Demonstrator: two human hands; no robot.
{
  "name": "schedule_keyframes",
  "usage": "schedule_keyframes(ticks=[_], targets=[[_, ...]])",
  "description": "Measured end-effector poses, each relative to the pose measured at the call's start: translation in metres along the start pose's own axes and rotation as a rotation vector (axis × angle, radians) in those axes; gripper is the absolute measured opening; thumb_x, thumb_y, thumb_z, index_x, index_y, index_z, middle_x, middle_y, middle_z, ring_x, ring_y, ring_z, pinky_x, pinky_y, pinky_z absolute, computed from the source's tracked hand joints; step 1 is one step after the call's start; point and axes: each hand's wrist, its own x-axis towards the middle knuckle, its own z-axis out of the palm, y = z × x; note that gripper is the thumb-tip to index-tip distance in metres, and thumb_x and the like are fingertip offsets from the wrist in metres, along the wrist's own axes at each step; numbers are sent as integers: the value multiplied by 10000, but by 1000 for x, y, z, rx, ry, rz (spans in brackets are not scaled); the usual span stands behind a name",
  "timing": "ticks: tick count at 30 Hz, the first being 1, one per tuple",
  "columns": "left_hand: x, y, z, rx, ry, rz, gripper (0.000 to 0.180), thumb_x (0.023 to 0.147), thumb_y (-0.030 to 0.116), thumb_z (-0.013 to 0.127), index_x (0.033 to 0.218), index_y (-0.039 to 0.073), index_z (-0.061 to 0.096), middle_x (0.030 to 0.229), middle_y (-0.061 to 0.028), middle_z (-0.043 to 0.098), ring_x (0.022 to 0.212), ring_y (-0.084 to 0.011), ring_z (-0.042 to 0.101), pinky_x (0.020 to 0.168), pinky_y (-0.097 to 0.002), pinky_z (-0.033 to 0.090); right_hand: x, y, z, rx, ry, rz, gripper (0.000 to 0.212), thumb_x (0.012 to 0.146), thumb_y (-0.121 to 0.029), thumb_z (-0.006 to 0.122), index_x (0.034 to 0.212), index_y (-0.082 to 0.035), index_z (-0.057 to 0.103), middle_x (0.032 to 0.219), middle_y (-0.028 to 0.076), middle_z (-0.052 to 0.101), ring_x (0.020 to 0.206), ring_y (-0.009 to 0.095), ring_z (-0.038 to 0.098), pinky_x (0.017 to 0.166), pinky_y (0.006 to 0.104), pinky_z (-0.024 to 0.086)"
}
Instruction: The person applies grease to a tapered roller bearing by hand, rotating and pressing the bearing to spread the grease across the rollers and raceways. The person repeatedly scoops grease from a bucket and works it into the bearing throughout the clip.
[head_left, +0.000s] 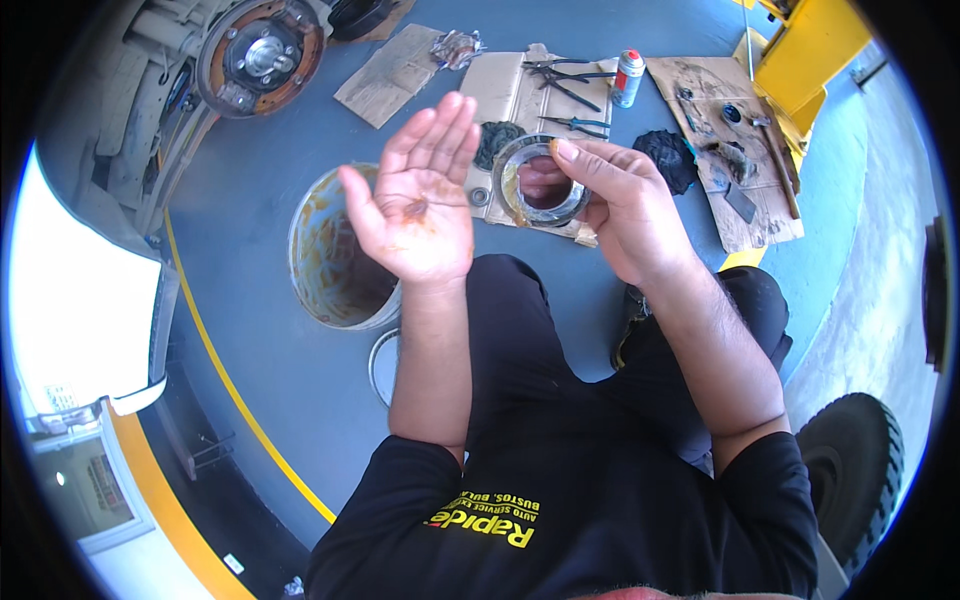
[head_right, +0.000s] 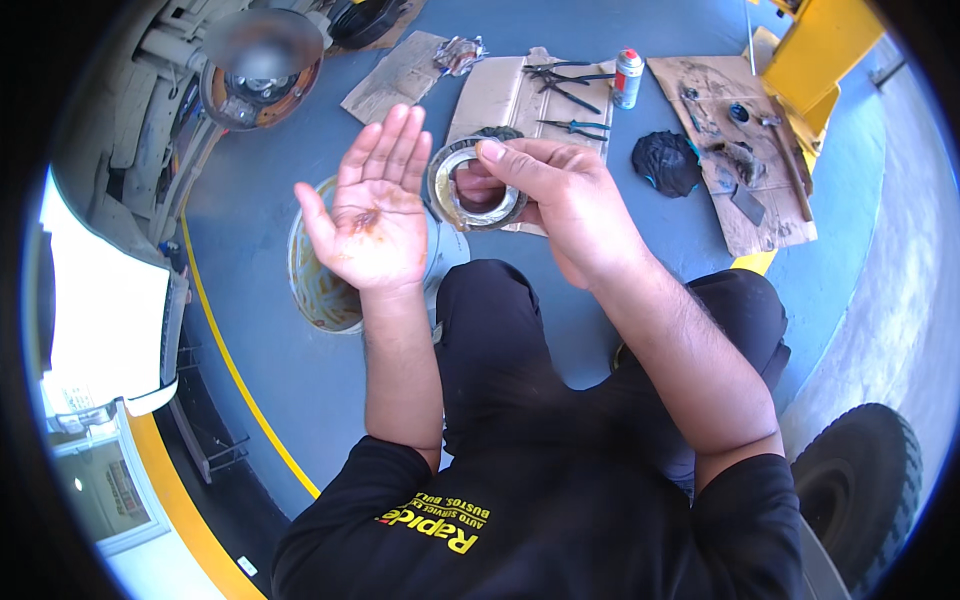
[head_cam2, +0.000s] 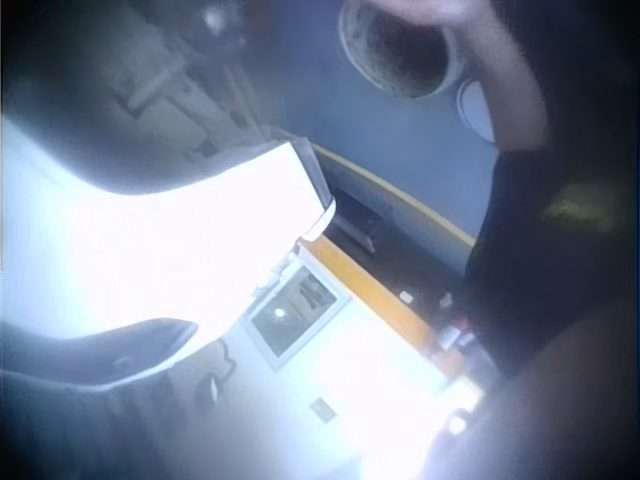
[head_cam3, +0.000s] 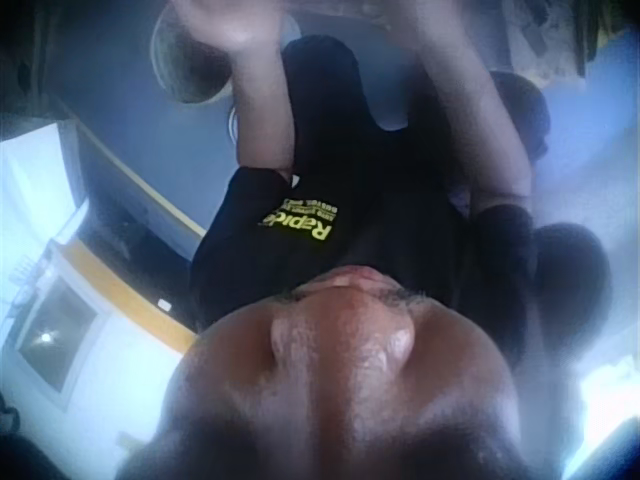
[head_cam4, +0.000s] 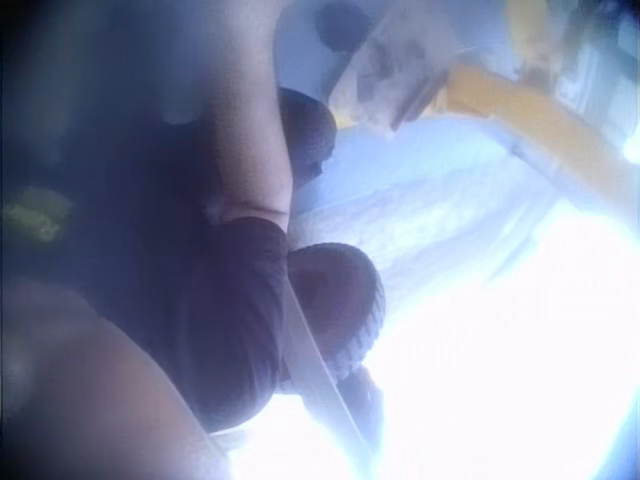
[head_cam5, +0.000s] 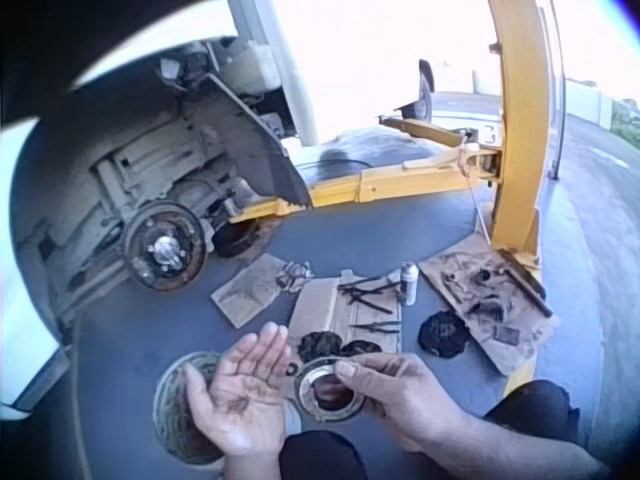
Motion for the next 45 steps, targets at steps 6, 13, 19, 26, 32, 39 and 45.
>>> schedule_keyframes(ticks=[6, 13, 19, 26, 32, 39, 45], targets=[[-1, -21, 35, 150, 13, -24, 993, 1057, 710, 157, 1460, -147, 458, 1524, -414, 434, 1490, -527, 370, 1257, -577, 287, -17, 20, 1, -460, -16, -256, 294, 990, -273, 761, 999, 21, 757, 652, -26, 603, 614, 33, 455, 539, 255, 371], [4, -23, 37, 254, -94, -90, 1073, 998, 813, 91, 1429, -82, 498, 1501, -321, 518, 1453, -421, 470, 1255, -515, 291, -26, 1, 6, -838, -100, -457, 348, 897, -254, 837, 1071, 34, 749, 753, 185, 720, 608, 165, 648, 590, 345, 514], [7, -22, 24, -95, -17, -53, 1054, 1017, 791, 191, 1517, -112, 407, 1569, -372, 408, 1509, -485, 364, 1276, -533, 270, -16, 2, -3, 78, -158, 32, 303, 1045, -229, 662, 1128, 53, 733, 1020, 105, 776, 938, 165, 732, 828, 303, 575], [-7, -49, 40, 25, 103, 342, 1044, 1014, 781, 246, 1509, -121, 422, 1604, -388, 334, 1547, -481, 287, 1290, -562, 210, -9, 11, 4, 337, 194, 12, 348, 1080, -288, 600, 1203, 27, 680, 1157, 142, 747, 1053, 207, 724, 932, 364, 571], [-3, -54, 48, 218, 193, 460, 1011, 1008, 772, 130, 1454, -48, 519, 1558, -306, 475, 1501, -439, 407, 1272, -521, 270, -19, 28, 18, 203, 162, -70, 345, 1072, -272, 628, 1226, 32, 679, 1165, 130, 747, 1087, 194, 710, 974, 349, 546], [0, -41, 47, 293, 77, 494, 1026, 1003, 781, 145, 1497, -60, 464, 1566, -338, 439, 1518, -442, 374, 1281, -533, 230, -28, 28, 19, -113, -5, -290, 358, 1073, -204, 623, 1291, 77, 670, 1207, 152, 749, 1116, 177, 695, 1031, 331, 513], [1, -31, 48, 355, -16, 539, 1056, 994, 803, 148, 1521, -70, 422, 1571, -355, 419, 1527, -460, 347, 1290, -548, 184, -31, 17, 20, -130, -115, -335, 297, 1058, -126, 663, 1269, 84, 676, 1126, 87, 745, 1029, 80, 647, 912, 247, 524]])
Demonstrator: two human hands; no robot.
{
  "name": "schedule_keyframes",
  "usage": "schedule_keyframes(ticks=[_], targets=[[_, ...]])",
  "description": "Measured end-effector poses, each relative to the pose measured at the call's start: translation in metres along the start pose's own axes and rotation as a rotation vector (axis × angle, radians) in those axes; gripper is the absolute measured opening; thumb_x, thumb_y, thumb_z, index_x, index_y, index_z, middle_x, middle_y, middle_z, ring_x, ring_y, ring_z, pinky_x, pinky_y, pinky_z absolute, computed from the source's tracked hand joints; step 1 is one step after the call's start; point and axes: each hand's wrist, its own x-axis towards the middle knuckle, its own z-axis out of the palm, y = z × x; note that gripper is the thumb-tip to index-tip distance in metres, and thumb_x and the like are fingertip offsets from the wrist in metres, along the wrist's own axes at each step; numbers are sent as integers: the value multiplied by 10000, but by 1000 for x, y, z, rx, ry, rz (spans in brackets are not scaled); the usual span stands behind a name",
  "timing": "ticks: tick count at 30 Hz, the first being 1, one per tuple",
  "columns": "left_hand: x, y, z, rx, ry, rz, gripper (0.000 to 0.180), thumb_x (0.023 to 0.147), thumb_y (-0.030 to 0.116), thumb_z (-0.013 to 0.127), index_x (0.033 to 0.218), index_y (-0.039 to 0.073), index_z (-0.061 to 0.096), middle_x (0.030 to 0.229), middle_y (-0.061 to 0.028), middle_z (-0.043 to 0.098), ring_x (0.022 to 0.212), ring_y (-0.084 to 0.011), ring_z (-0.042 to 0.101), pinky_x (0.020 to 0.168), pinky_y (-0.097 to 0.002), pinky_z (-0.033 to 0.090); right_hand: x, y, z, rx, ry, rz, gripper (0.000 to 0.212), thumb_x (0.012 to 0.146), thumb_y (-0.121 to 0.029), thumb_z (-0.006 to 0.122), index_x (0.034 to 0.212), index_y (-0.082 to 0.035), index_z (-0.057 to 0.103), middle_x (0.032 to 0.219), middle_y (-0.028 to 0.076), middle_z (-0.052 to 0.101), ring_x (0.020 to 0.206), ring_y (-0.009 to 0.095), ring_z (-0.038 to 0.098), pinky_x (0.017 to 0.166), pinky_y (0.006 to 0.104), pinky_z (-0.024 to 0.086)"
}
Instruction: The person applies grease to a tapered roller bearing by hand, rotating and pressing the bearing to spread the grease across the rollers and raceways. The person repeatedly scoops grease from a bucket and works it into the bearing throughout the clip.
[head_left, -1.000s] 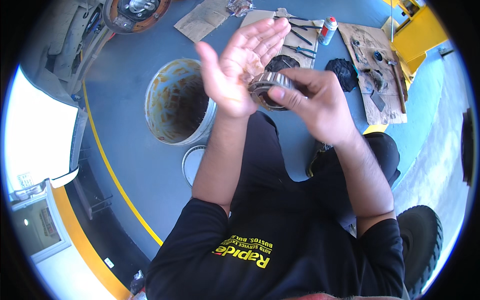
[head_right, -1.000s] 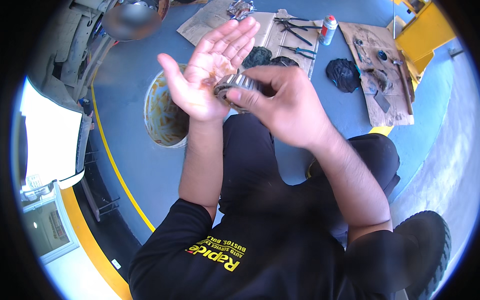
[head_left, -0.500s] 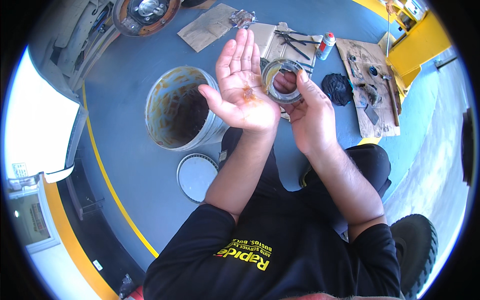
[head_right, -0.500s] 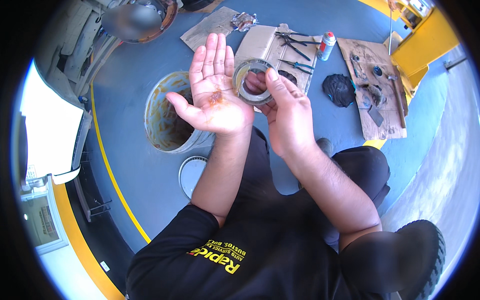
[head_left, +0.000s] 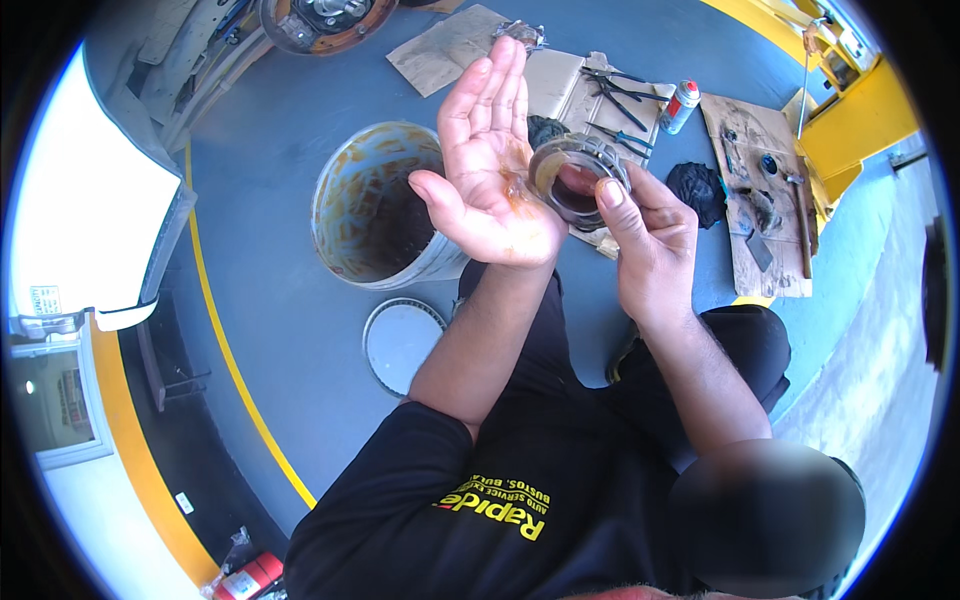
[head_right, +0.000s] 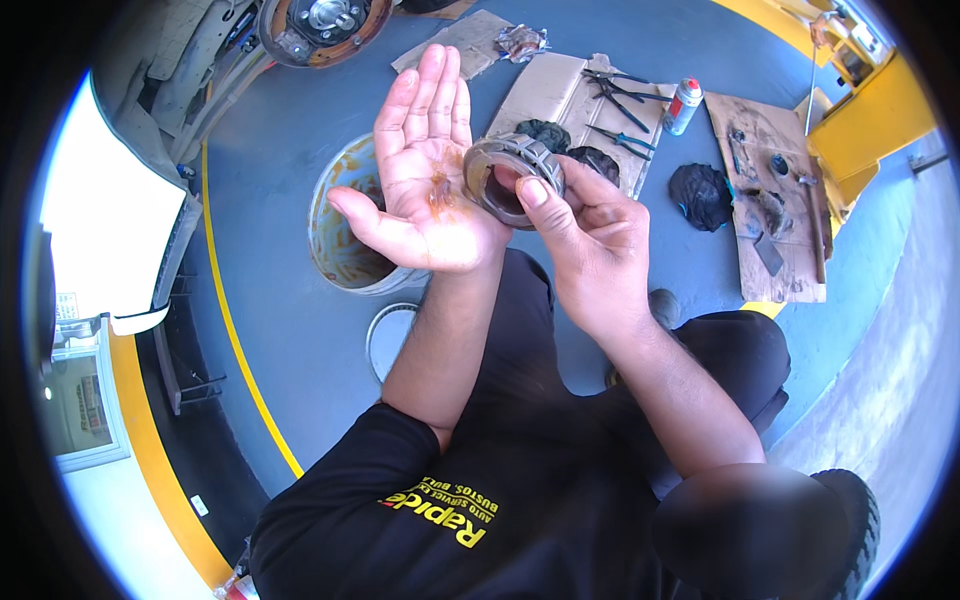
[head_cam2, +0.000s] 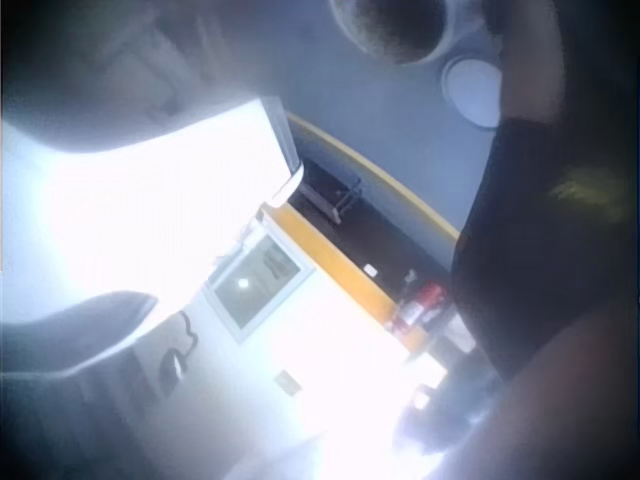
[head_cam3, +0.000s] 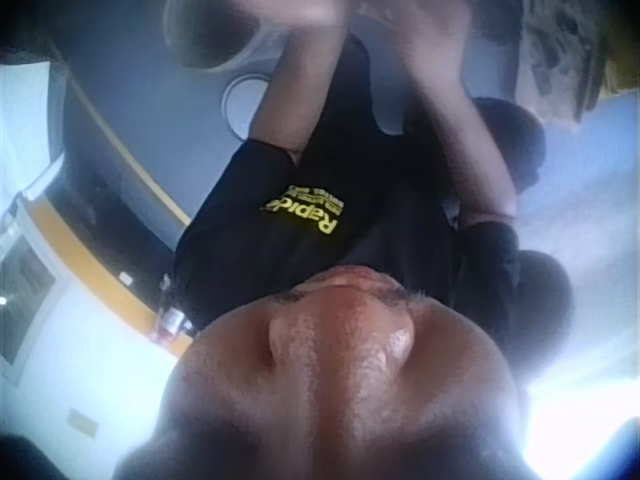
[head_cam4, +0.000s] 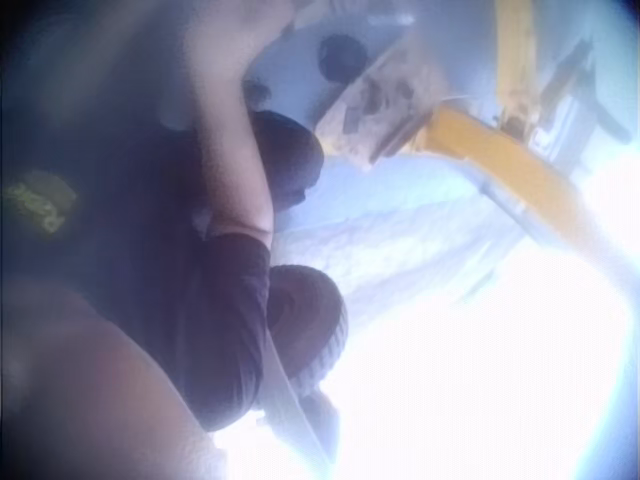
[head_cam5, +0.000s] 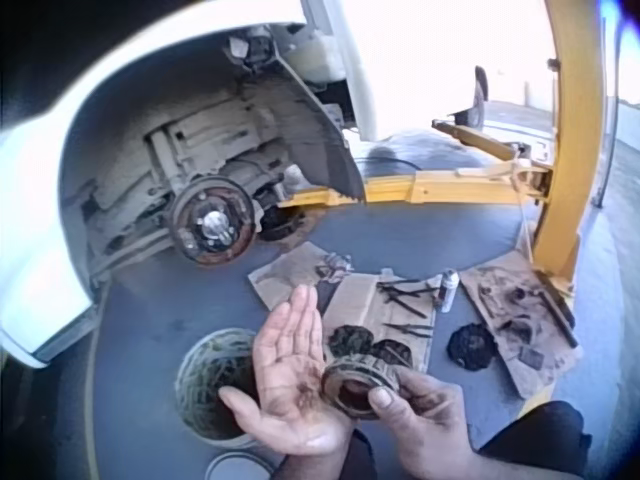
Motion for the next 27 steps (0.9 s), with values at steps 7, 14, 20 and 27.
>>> schedule_keyframes(ticks=[7, 14, 20, 27], targets=[[13, 10, -10, -34, -113, -54, 1150, 956, 867, 147, 1542, -100, 358, 1594, -362, 374, 1538, -488, 301, 1295, -565, 143, -6, -14, -4, -109, -87, 71, 337, 1024, -109, 710, 1291, 91, 662, 1107, 98, 752, 1013, 106, 671, 884, 275, 551], [7, 11, -13, -164, -186, -225, 1159, 935, 896, 124, 1547, -60, 360, 1606, -325, 383, 1533, -449, 331, 1293, -546, 147, 1, -26, -13, -455, -241, -47, 377, 1006, -169, 743, 1265, 97, 675, 1059, 125, 776, 977, 138, 703, 876, 287, 555], [8, 13, -6, -385, -30, -380, 1207, 929, 902, 202, 1582, -110, 273, 1631, -388, 272, 1562, -510, 214, 1306, -566, 114, 12, -19, -26, 109, -186, 265, 317, 1057, -183, 663, 1243, 70, 710, 1095, 108, 777, 999, 116, 695, 921, 273, 546], [1, 4, -7, -345, -58, -349, 1145, 947, 883, 149, 1542, -71, 369, 1610, -337, 365, 1541, -467, 302, 1300, -533, 162, -2, -15, -1, -327, 22, 44, 343, 1004, -201, 749, 1205, 75, 713, 1024, 109, 777, 957, 116, 694, 861, 276, 548]])
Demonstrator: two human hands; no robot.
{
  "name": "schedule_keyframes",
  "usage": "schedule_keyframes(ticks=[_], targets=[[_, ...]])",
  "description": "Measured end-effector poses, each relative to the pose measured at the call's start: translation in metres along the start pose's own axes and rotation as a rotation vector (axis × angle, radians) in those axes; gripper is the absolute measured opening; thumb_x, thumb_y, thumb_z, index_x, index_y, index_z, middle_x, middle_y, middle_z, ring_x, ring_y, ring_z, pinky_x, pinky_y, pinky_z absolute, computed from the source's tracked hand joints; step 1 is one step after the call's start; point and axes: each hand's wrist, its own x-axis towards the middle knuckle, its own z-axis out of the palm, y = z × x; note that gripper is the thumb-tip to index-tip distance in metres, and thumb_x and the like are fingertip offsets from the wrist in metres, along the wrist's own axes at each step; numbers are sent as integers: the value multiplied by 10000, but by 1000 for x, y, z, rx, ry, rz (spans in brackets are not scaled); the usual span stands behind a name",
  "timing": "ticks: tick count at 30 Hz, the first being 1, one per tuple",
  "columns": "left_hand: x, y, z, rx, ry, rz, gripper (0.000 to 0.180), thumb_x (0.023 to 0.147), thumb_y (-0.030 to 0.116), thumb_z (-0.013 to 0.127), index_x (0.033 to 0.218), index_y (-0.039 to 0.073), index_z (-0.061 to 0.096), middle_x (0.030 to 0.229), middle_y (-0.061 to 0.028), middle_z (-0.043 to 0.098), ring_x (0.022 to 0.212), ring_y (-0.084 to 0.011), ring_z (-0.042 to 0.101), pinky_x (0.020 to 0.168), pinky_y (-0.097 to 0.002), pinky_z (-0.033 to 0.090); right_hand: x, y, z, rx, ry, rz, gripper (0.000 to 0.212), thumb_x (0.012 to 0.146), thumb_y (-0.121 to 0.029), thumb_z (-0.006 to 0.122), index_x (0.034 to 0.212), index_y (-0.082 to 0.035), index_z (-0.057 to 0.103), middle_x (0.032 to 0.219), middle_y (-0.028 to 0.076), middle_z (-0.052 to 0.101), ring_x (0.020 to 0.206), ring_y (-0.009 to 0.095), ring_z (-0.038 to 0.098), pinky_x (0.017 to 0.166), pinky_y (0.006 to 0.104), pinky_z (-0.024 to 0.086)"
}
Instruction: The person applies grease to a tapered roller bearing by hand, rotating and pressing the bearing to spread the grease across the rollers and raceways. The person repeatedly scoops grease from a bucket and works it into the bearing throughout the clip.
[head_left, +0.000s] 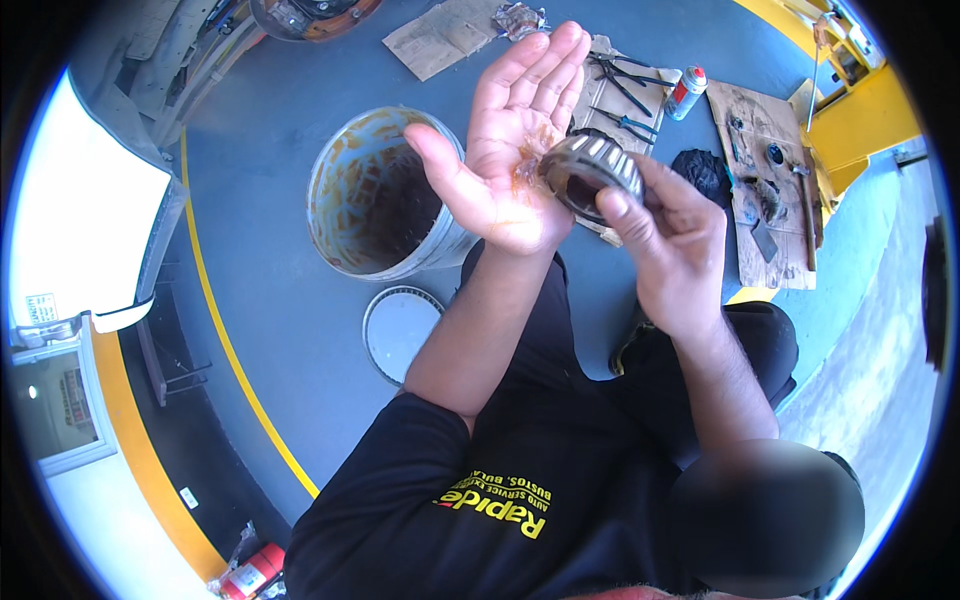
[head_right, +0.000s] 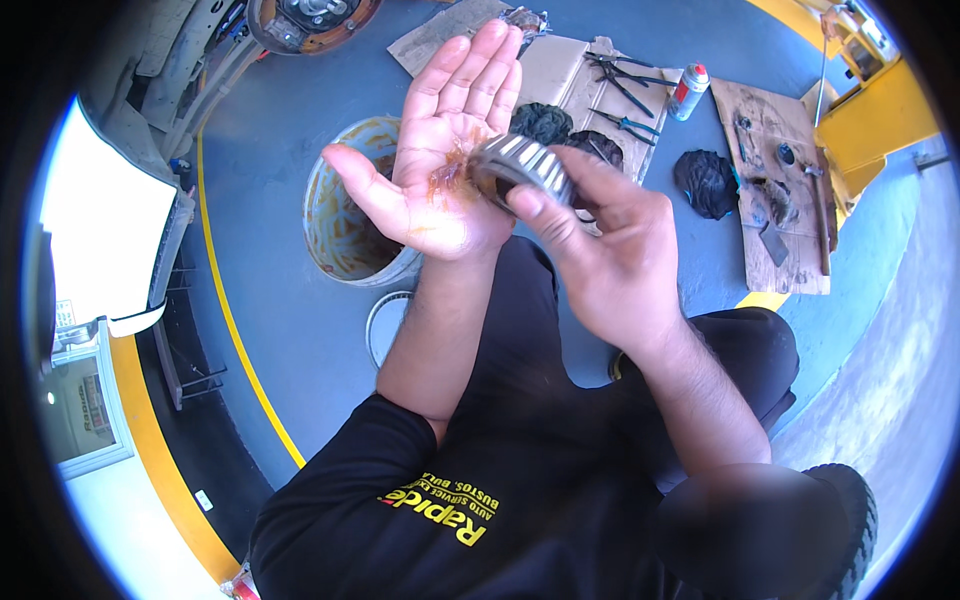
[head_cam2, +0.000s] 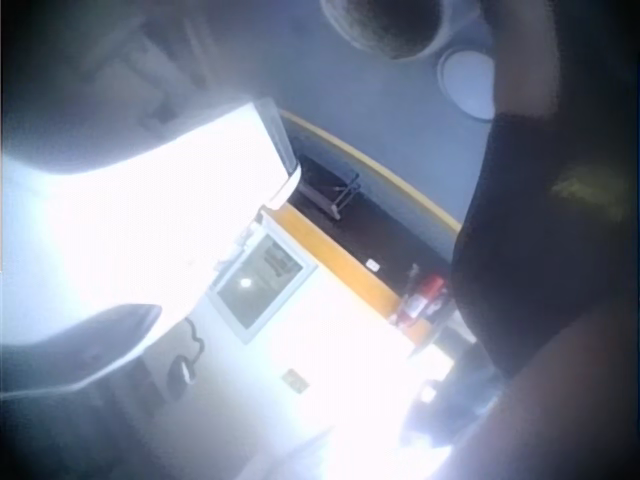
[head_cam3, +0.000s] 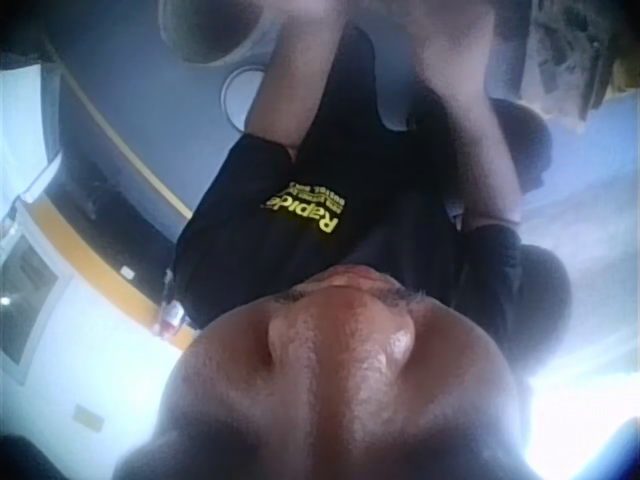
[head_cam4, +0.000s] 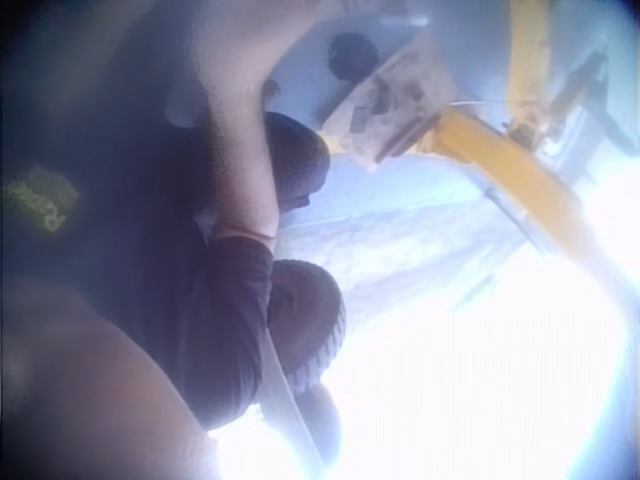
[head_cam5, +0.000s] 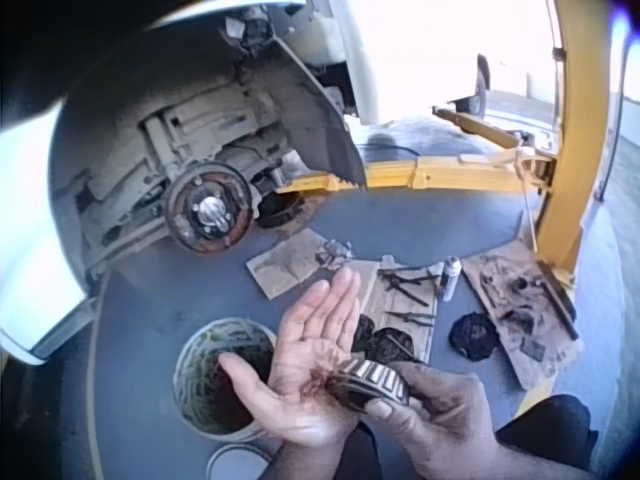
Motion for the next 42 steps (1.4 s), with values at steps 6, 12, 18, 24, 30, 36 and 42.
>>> schedule_keyframes(ticks=[6, 12, 18, 24, 30, 36, 42], targets=[[5, 3, -5, -109, -17, -85, 1155, 938, 896, 141, 1542, -54, 399, 1602, -305, 412, 1534, -431, 346, 1298, -507, 185, 2, 1, -16, 27, -186, -32, 385, 996, -190, 754, 1251, 88, 678, 1024, 133, 776, 951, 134, 705, 864, 288, 554], [3, 7, 0, -161, 13, -92, 1177, 927, 910, 145, 1547, -60, 390, 1603, -302, 414, 1534, -432, 347, 1294, -513, 199, 7, -1, -10, 191, -59, -39, 360, 1050, -151, 674, 1303, 103, 638, 1125, 141, 761, 1059, 140, 691, 956, 295, 544], [2, 4, -3, -92, -42, -57, 1171, 933, 901, 151, 1529, -74, 408, 1578, -318, 438, 1523, -445, 362, 1284, -529, 231, 2, -3, -10, -331, -111, -267, 379, 941, -217, 810, 1191, 49, 708, 991, 130, 772, 931, 141, 720, 835, 299, 573], [14, 8, 10, -248, 103, -123, 1225, 924, 904, 228, 1574, -133, 285, 1635, -389, 266, 1566, -496, 215, 1309, -550, 134, 18, 9, -27, 628, -193, 246, 338, 1074, -193, 606, 1280, 69, 662, 1130, 130, 759, 1043, 173, 729, 941, 327, 576], [-1, 11, -2, -173, 207, -42, 1154, 960, 849, 283, 1543, -145, 342, 1634, -390, 266, 1572, -492, 201, 1309, -568, 139, 24, 11, -32, 752, -25, 374, 380, 1100, -271, 527, 1278, 42, 650, 1161, 153, 755, 1089, 238, 738, 982, 425, 587], [-5, -1, 7, -3, 133, 71, 1152, 962, 856, 259, 1529, -140, 370, 1611, -395, 311, 1544, -518, 258, 1294, -569, 182, 23, 14, -28, 655, 35, 379, 343, 1073, -242, 590, 1232, 47, 682, 1136, 159, 767, 1035, 207, 746, 973, 368, 578], [0, -6, 6, 100, 84, 107, 1155, 955, 871, 173, 1508, -112, 422, 1566, -375, 408, 1501, -501, 368, 1267, -557, 251, 18, 16, -19, 294, -13, 175, 380, 1084, -231, 580, 1289, 81, 648, 1182, 170, 750, 1107, 226, 724, 1005, 354, 547]])
